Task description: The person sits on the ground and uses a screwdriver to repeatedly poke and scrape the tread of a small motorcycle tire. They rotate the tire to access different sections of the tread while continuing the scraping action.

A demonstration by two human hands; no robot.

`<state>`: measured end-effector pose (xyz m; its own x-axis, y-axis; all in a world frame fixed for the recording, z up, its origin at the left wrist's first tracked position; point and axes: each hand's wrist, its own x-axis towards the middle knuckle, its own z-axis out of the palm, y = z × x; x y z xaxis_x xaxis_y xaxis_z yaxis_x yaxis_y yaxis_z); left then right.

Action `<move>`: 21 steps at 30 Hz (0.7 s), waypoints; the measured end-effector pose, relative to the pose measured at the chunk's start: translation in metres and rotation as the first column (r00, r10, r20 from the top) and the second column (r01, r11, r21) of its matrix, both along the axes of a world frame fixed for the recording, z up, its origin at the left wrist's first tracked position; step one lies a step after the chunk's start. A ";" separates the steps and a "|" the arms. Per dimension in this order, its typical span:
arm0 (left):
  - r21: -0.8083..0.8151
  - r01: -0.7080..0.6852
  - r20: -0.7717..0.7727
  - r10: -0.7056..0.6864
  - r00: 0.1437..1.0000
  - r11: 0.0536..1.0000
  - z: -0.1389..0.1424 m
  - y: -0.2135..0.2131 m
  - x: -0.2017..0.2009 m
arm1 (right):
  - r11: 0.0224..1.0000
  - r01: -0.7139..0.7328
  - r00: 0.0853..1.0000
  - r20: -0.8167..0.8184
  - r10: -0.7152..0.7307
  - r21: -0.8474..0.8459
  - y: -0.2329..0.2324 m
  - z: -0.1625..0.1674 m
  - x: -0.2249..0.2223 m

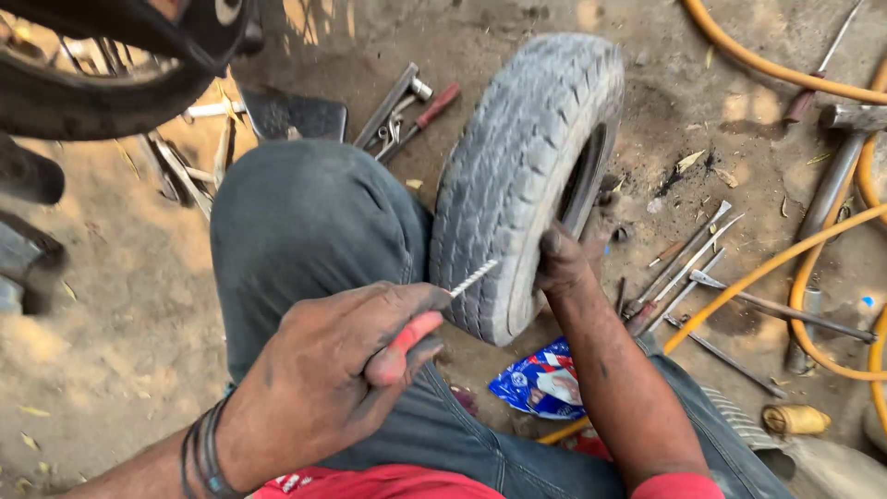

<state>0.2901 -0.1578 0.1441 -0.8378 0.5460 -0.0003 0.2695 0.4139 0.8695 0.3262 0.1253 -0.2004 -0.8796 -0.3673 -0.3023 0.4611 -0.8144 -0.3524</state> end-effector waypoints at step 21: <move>-0.165 0.006 0.012 -0.004 1.000 0.986 -0.020 -0.015 -0.002 | 0.997 -0.018 1.000 0.017 0.019 -0.076 0.007 -0.024 0.010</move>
